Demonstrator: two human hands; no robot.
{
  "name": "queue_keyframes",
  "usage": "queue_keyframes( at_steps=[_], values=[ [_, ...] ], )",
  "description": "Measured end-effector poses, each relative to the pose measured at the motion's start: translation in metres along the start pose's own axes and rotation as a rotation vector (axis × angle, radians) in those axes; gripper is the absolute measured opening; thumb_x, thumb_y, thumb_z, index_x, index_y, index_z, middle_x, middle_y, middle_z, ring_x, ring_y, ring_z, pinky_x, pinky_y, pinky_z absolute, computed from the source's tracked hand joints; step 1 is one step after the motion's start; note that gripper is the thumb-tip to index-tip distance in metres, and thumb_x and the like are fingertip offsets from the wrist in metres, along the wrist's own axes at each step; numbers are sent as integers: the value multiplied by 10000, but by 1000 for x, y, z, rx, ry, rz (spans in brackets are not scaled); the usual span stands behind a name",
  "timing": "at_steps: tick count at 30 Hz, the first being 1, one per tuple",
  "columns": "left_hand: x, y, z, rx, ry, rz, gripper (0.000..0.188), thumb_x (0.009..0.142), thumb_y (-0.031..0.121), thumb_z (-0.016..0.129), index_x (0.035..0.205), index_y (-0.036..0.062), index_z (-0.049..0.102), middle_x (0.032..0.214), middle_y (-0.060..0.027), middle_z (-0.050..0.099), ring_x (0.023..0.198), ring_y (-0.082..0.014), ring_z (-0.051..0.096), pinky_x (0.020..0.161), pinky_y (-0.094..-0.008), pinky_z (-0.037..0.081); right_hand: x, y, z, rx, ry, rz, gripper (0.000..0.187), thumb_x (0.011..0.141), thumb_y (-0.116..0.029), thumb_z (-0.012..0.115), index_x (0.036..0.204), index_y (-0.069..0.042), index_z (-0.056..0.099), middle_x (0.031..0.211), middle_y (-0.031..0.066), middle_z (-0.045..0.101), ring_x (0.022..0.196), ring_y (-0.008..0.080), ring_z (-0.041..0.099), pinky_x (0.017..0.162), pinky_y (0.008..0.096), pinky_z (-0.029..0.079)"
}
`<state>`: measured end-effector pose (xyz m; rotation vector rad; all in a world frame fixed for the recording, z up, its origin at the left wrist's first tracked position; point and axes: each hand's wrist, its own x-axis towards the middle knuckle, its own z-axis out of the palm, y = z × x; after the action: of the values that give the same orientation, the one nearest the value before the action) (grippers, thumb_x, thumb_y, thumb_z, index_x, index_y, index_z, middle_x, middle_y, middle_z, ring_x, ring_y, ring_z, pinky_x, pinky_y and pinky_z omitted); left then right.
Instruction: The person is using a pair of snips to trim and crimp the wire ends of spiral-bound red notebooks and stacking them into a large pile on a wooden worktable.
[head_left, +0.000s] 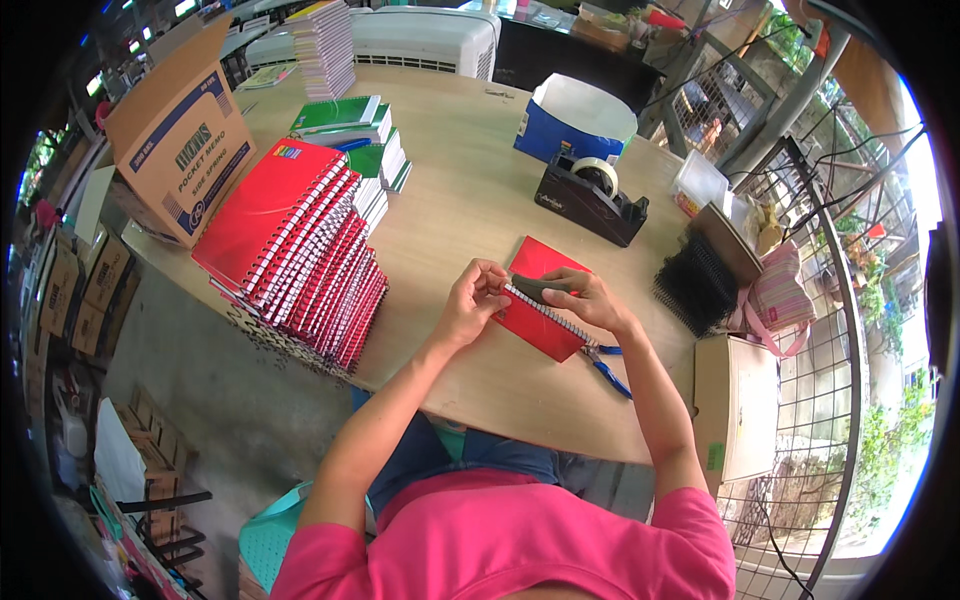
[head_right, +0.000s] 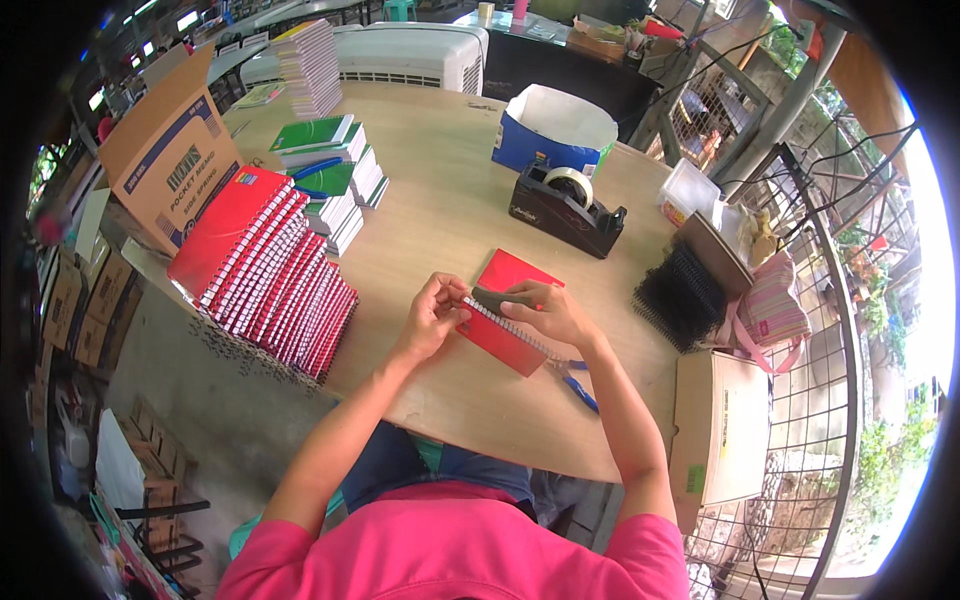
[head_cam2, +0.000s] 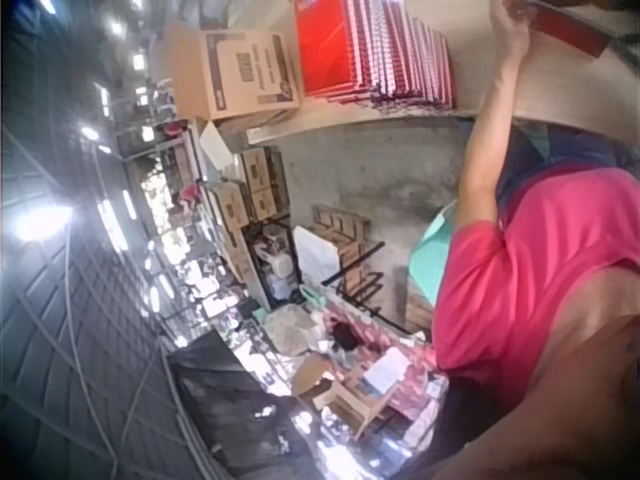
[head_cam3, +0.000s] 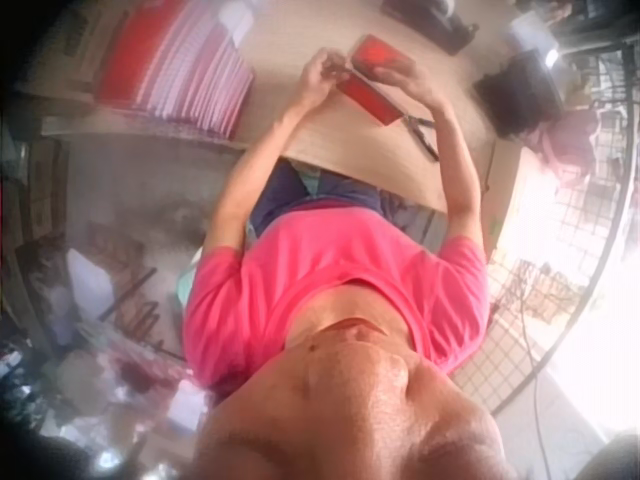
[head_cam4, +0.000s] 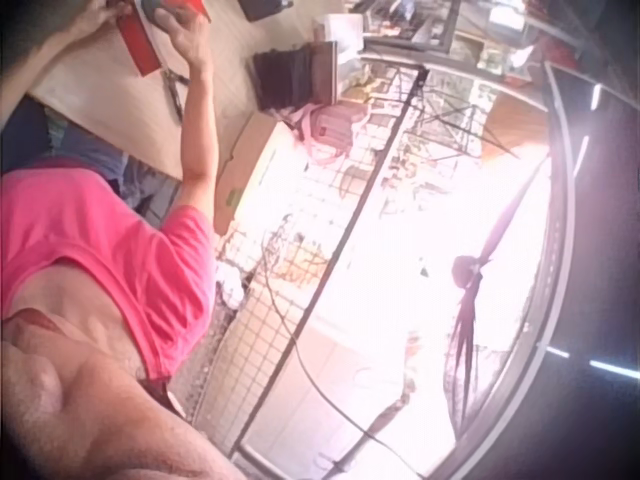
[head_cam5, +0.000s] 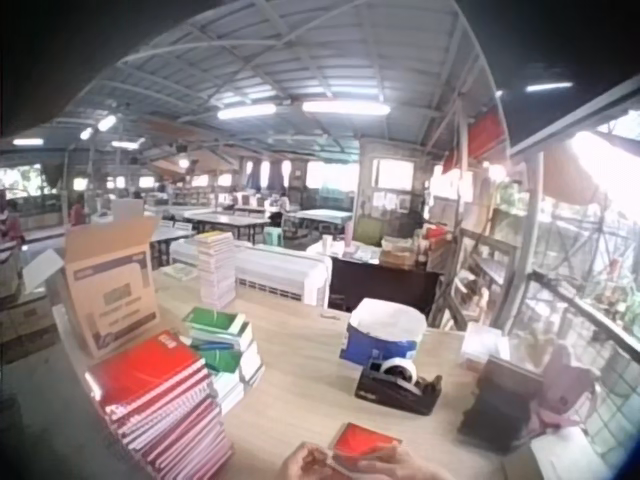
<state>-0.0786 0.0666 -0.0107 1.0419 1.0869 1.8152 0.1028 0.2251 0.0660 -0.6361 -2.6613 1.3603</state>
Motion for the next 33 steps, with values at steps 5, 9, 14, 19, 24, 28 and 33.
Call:
queue_keyframes(
  at_steps=[5, 9, 14, 19, 24, 28, 33],
  values=[
    [-16, 20, 1, -111, 108, -28, 477, 895, -49, 673, 1316, 77, 487, 977, -23, 638, 884, -64, 589, 790, -221, 512, -74, -8, -9, -49, 377, 4, 567, 878, -285, 732, 1384, -77, 581, 1404, 182, 535, 1239, 319, 559, 1015, 475, 479],
    [-23, 45, 9, -49, 82, -22, 578, 903, -40, 661, 1423, 92, 444, 1004, -51, 669, 833, -58, 587, 730, -203, 490, -153, 26, 40, -731, 587, 52, 599, 820, -194, 772, 1366, -60, 568, 1278, 200, 576, 1193, 389, 571, 1041, 469, 454],
    [-27, 55, 20, 18, 87, -17, 600, 903, -30, 658, 1444, 94, 431, 986, -66, 684, 798, -56, 589, 685, -196, 474, -164, 44, 47, -492, 907, 68, 525, 809, -97, 769, 1309, -53, 618, 1168, 185, 592, 1075, 359, 600, 939, 434, 487],
    [-28, 64, 26, 83, 82, -58, 664, 896, -42, 657, 1478, 100, 372, 982, -73, 682, 843, -64, 607, 710, -195, 486, -112, -72, -12, -855, 637, -350, 528, 752, -187, 800, 1258, -116, 671, 1160, 126, 616, 1147, 304, 585, 1093, 555, 360],
    [-27, 69, 26, 83, 56, -103, 735, 888, -51, 654, 1509, 97, 291, 981, -97, 698, 848, -73, 633, 701, -196, 498, -66, -119, -28, -1110, 396, -675, 385, 808, -211, 714, 1189, -155, 705, 1170, -9, 626, 1199, 195, 560, 1183, 630, 221],
    [-27, 76, 27, 91, 43, -127, 752, 884, -37, 665, 1513, 86, 270, 983, -112, 710, 829, -73, 640, 693, -196, 501, -55, -118, -33, -1234, 376, -804, 450, 788, -227, 760, 1230, -212, 678, 1137, -34, 630, 1156, 166, 582, 1166, 617, 274],
    [-28, 74, 30, 106, 36, -122, 718, 891, 20, 669, 1502, 89, 299, 965, -117, 727, 813, -83, 654, 714, -226, 504, -54, -120, -33, -1223, 365, -890, 329, 846, -170, 646, 1166, -125, 703, 1062, -34, 605, 1117, 132, 559, 1156, 577, 331]
  ],
)
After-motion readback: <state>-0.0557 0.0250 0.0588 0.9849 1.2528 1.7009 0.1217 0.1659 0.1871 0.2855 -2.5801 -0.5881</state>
